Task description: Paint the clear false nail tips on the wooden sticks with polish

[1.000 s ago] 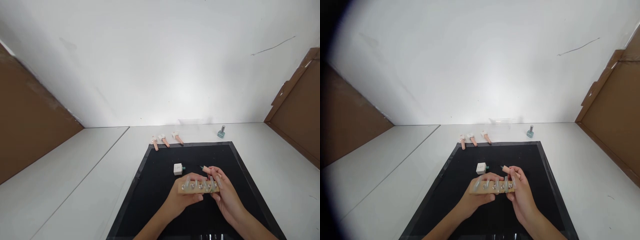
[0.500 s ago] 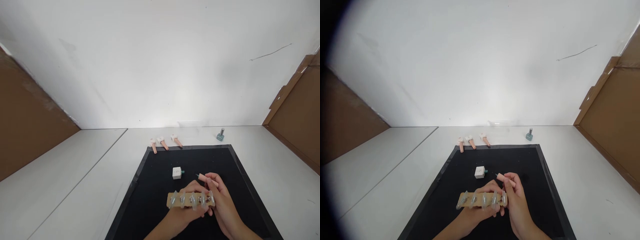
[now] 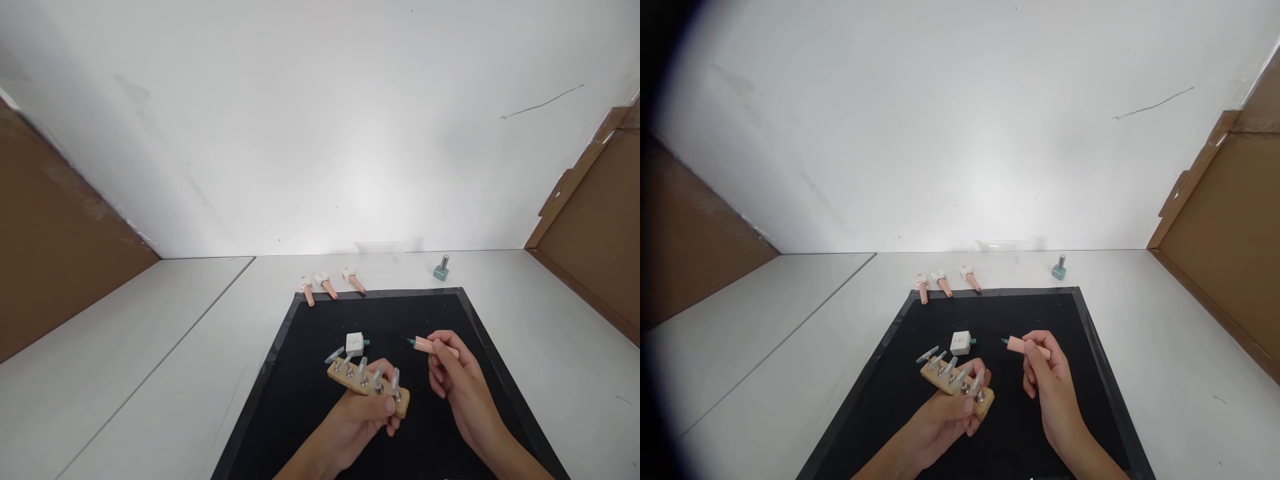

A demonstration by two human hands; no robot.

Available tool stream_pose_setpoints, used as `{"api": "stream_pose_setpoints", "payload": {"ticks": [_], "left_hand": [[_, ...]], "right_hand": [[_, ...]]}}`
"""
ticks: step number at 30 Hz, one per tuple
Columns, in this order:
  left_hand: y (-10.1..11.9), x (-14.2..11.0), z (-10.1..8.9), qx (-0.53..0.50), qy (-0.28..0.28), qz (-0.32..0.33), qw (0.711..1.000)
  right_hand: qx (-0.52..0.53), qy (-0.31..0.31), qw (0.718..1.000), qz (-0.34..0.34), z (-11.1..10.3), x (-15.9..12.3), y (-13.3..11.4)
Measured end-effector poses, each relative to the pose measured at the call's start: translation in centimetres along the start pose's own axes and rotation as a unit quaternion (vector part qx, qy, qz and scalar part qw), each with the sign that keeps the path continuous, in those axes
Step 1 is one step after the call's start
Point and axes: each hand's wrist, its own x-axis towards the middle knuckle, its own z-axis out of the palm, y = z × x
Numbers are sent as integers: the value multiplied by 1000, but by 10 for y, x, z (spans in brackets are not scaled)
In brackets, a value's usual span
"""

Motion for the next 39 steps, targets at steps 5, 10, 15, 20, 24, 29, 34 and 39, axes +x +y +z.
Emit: {"api": "stream_pose_setpoints", "payload": {"ticks": [5,10,15,20,24,29,34,39], "left_hand": [[1,0,-5,-91,-27,1,995],[3,-1,-2,-63,-2,2,998],[0,-1,-1,48,-16,-12,999],[-4,0,0,81,-44,-4,996],[-6,0,-1,86,-63,-2,994],[-9,1,-5,79,-80,-8,994],[-10,1,-9,86,-85,-20,992],[-10,1,-10,97,-99,-21,990]], "right_hand": [[-57,-31,995,-71,-4,-2,3],[10,-54,998,-32,-7,-3,-4],[133,-72,988,10,-10,-1,-16],[87,-71,988,-103,-20,-4,-28],[-3,-80,974,-213,-24,-10,-28],[-74,-188,934,-295,-18,-18,-13],[-127,-221,897,-362,-12,-21,-5],[-173,-220,875,-395,-10,-21,-7]]}}
